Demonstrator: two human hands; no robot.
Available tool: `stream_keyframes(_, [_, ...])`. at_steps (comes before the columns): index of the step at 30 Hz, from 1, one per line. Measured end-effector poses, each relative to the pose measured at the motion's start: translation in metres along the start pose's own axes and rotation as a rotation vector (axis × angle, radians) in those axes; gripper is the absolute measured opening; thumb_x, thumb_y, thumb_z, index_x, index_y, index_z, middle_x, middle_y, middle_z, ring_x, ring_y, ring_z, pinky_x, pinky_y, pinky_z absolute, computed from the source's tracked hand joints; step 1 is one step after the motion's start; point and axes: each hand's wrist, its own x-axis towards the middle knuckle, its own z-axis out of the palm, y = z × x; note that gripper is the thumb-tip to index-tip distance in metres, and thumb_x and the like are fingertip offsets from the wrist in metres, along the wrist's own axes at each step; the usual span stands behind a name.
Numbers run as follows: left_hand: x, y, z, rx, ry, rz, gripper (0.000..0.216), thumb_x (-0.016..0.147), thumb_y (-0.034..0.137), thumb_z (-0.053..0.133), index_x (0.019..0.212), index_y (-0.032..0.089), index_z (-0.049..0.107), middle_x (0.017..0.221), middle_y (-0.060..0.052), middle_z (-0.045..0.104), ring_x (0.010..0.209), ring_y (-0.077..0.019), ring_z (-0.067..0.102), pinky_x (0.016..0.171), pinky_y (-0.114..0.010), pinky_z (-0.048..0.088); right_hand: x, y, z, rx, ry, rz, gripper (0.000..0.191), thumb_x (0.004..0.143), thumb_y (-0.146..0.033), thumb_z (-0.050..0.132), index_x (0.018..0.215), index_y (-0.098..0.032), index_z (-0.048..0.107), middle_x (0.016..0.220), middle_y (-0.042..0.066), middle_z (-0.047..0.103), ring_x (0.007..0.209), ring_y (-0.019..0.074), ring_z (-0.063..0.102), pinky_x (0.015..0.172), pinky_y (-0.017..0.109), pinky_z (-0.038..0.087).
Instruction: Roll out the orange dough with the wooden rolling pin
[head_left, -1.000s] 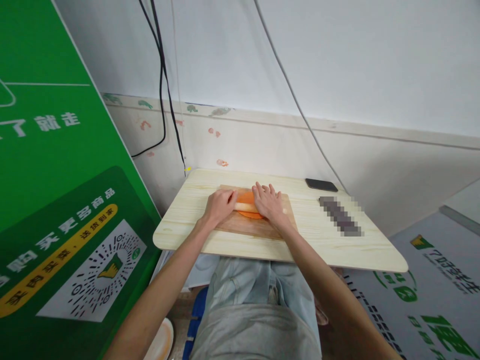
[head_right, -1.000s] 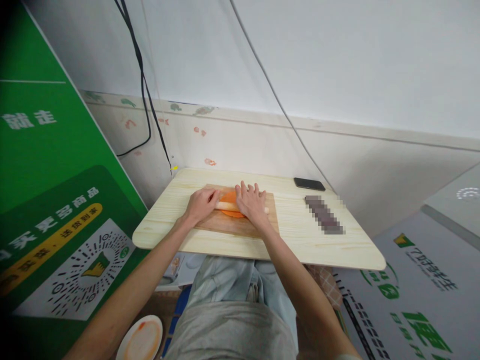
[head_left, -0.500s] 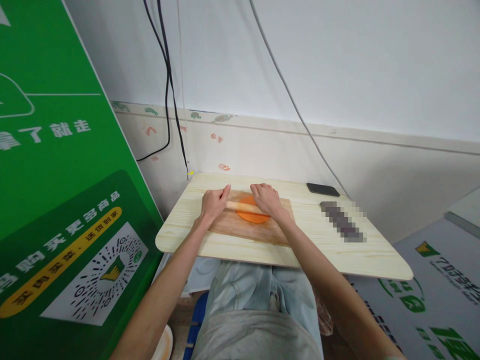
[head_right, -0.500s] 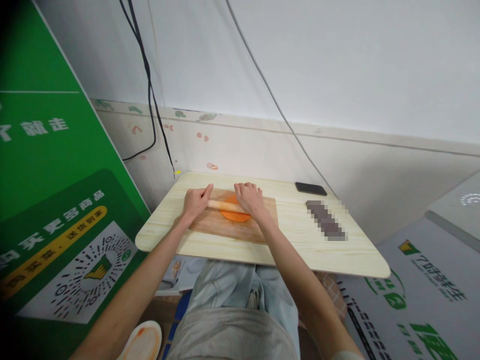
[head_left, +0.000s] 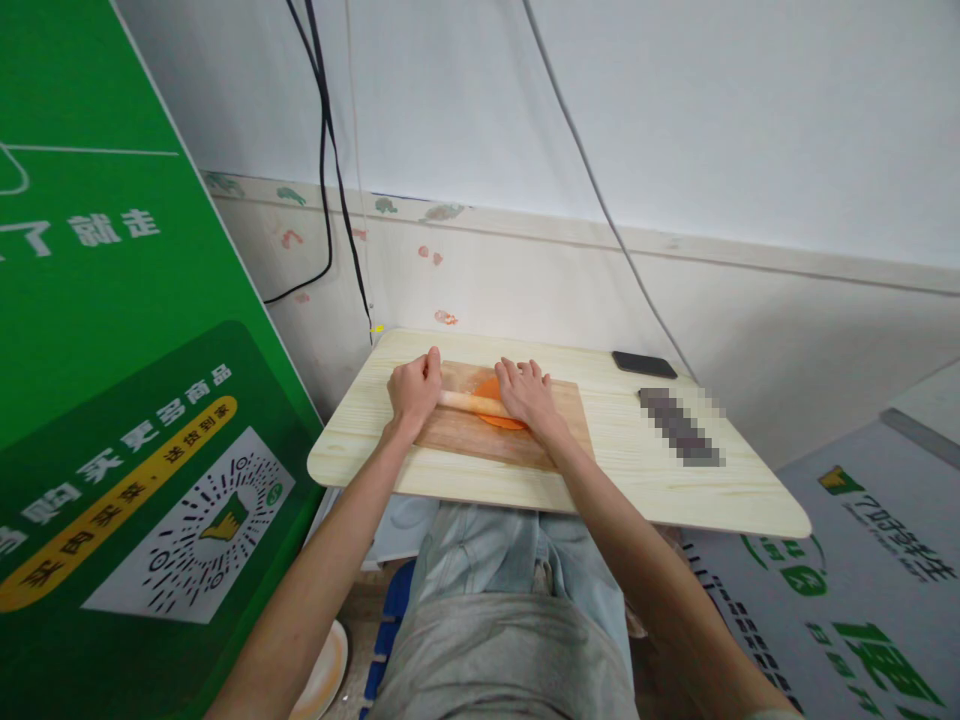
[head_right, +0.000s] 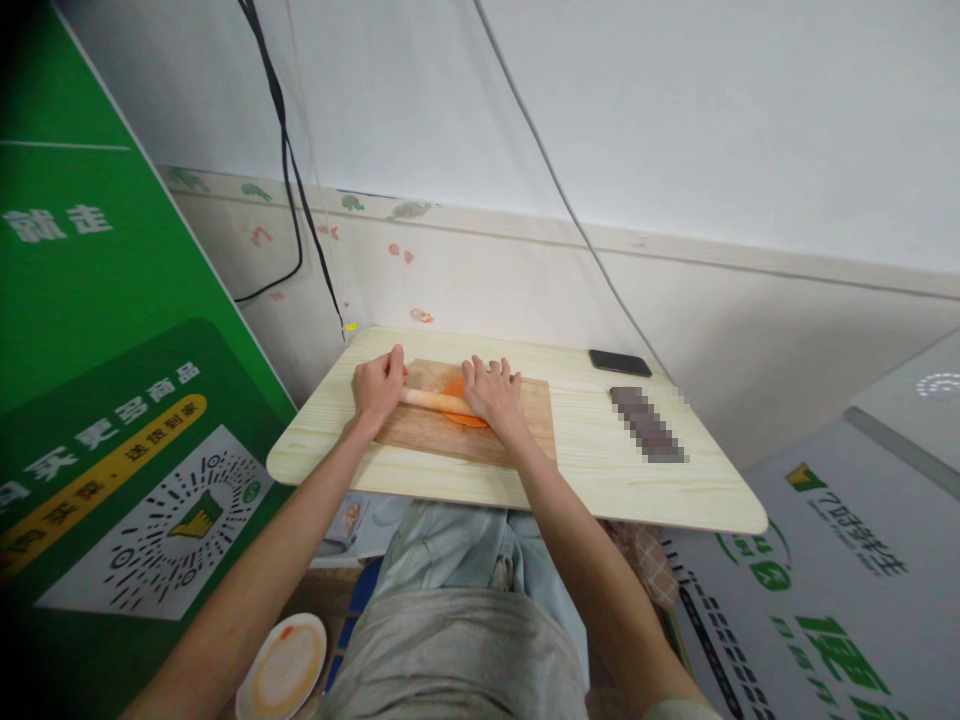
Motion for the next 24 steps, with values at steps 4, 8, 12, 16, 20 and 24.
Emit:
stream_keyframes(4, [-0.002,0.001,0.000,-0.052,0.023,-0.008,0.067,0.112,0.058,0.033,0.080,0.024,0.081,0.077,-0.012,0.081,0.086,-0.0292,0.077,0.076,-0.035,0.047,-0.008,-0.001,0.007,0.059,0.022,0.088,0.068,0.118,-0.053,0.011,0.175,-0.026,0.035,0.174,0.016,0.045,0.168,0.0374,0.023,0.131,0.068,0.018])
stream_keyframes(8, [-0.003,0.001,0.000,-0.056,0.057,-0.015,0.071,0.112,0.060,0.031,0.075,0.024,0.078,0.072,-0.011,0.079,0.081,-0.0291,0.077,0.078,-0.036,0.049,-0.021,-0.006,0.009,0.043,0.025,0.087,0.071,0.117,-0.056,0.009,0.177,-0.027,0.032,0.179,0.016,0.037,0.170,0.0378,0.021,0.132,0.069,0.015])
stream_keyframes(12, [-0.005,-0.001,-0.002,-0.043,0.063,-0.019,0.072,0.112,0.060,0.029,0.071,0.024,0.077,0.071,-0.011,0.079,0.078,-0.0289,0.076,0.080,-0.037,0.049,-0.037,-0.013,0.005,0.016,0.035,0.099,0.069,0.117,-0.053,0.011,0.178,-0.027,0.031,0.180,0.016,0.036,0.170,0.0379,0.020,0.132,0.068,0.015])
stream_keyframes(16, [-0.006,-0.001,-0.003,-0.027,0.084,-0.057,0.072,0.111,0.059,0.028,0.073,0.024,0.078,0.075,-0.012,0.080,0.084,-0.0296,0.077,0.080,-0.036,0.049,-0.040,-0.015,0.005,0.007,0.016,0.128,0.069,0.116,-0.055,0.011,0.178,-0.028,0.029,0.182,0.015,0.032,0.170,0.0379,0.018,0.133,0.068,0.012])
stream_keyframes(20, [-0.005,0.001,-0.004,-0.035,0.079,-0.088,0.069,0.111,0.056,0.028,0.078,0.024,0.080,0.081,-0.014,0.082,0.092,-0.0312,0.077,0.081,-0.036,0.049,-0.022,-0.009,0.007,0.048,-0.027,0.131,0.071,0.116,-0.058,0.011,0.178,-0.030,0.029,0.181,0.016,0.033,0.170,0.0391,0.018,0.132,0.071,0.014])
stream_keyframes(24, [-0.005,0.001,-0.004,-0.026,0.050,-0.074,0.065,0.111,0.054,0.030,0.082,0.024,0.080,0.089,-0.014,0.083,0.096,-0.0325,0.077,0.082,-0.037,0.048,0.006,-0.001,0.002,0.097,-0.067,0.151,0.068,0.116,-0.055,0.012,0.176,-0.030,0.032,0.177,0.017,0.040,0.169,0.0408,0.021,0.129,0.078,0.015])
